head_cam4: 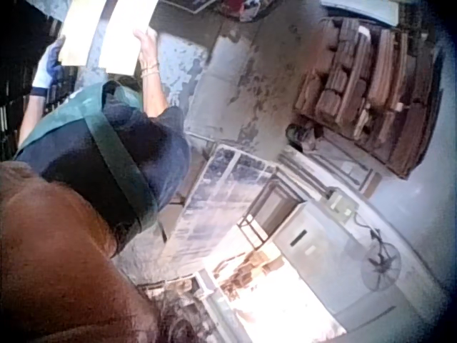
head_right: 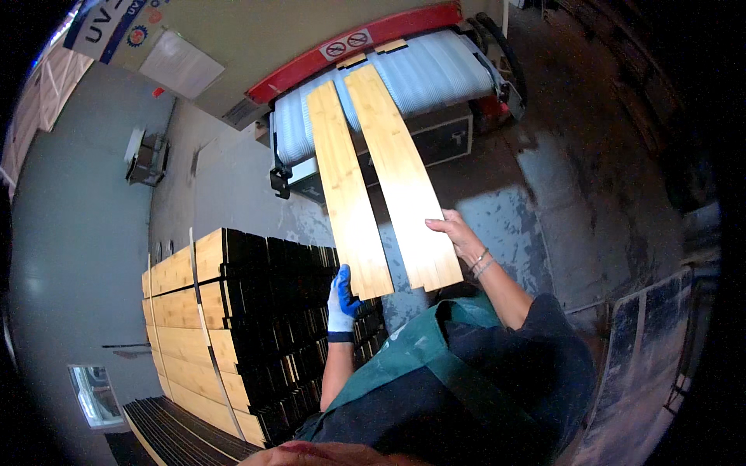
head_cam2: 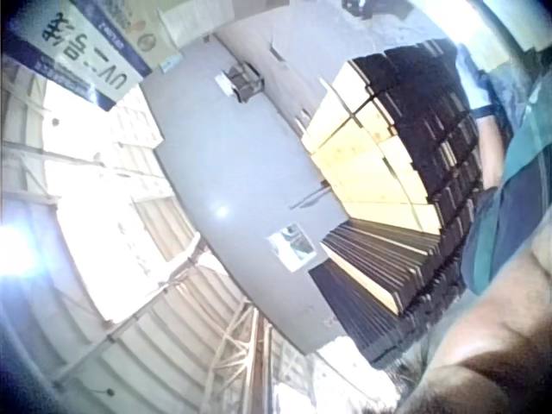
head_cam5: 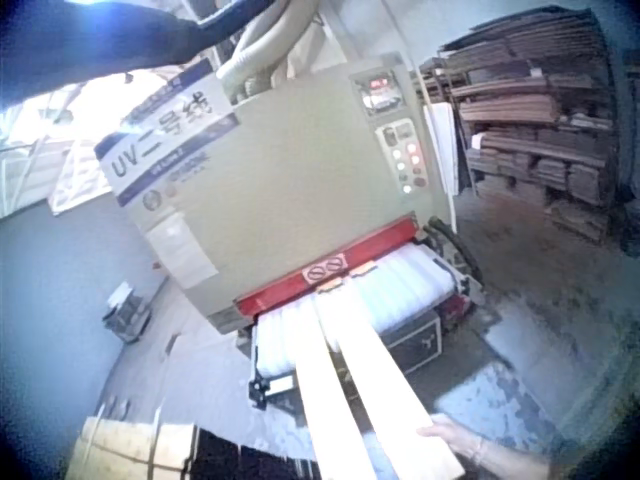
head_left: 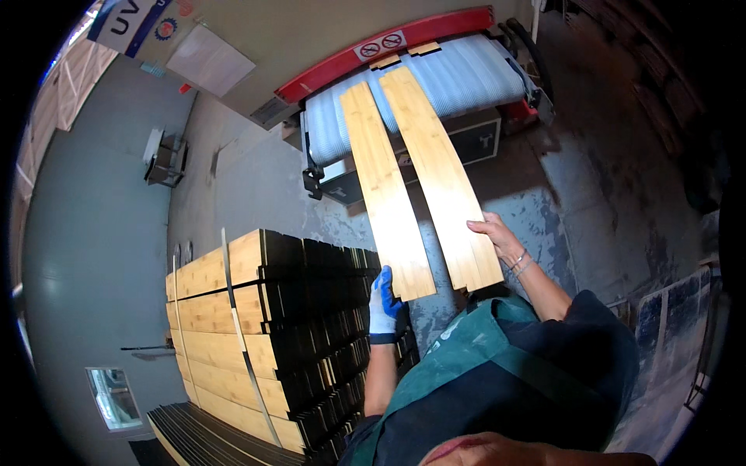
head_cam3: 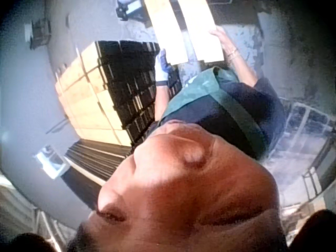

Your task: The person repeatedly picks up a wooden plank from a stack, places it onto a conveyor belt, and then retrieves it to place it back onto the stack. This cycle is performed continuously throughout the clip.

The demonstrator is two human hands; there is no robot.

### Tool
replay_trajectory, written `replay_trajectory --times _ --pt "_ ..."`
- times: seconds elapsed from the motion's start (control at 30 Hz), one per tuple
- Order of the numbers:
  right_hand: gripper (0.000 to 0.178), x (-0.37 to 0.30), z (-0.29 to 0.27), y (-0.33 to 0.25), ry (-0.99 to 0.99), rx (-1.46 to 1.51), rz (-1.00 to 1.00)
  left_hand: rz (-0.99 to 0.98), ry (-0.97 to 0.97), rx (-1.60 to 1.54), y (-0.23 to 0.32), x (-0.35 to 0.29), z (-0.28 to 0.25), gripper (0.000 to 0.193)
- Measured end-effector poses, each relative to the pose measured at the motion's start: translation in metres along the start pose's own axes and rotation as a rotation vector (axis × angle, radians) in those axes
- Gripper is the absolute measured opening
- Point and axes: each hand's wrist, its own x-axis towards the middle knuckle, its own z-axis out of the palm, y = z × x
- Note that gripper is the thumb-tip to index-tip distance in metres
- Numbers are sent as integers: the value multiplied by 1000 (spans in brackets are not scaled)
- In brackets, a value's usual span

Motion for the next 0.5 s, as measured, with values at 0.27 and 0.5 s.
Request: replay_trajectory --times 0.27,0.5 --pt "30 69 -4 0 -32 44 -27 -605 -18 -1033 2 68 -8 44" --pt "30 106 -4 -10 -82 114 30 -713 4 -1181 7 107 -4 47"
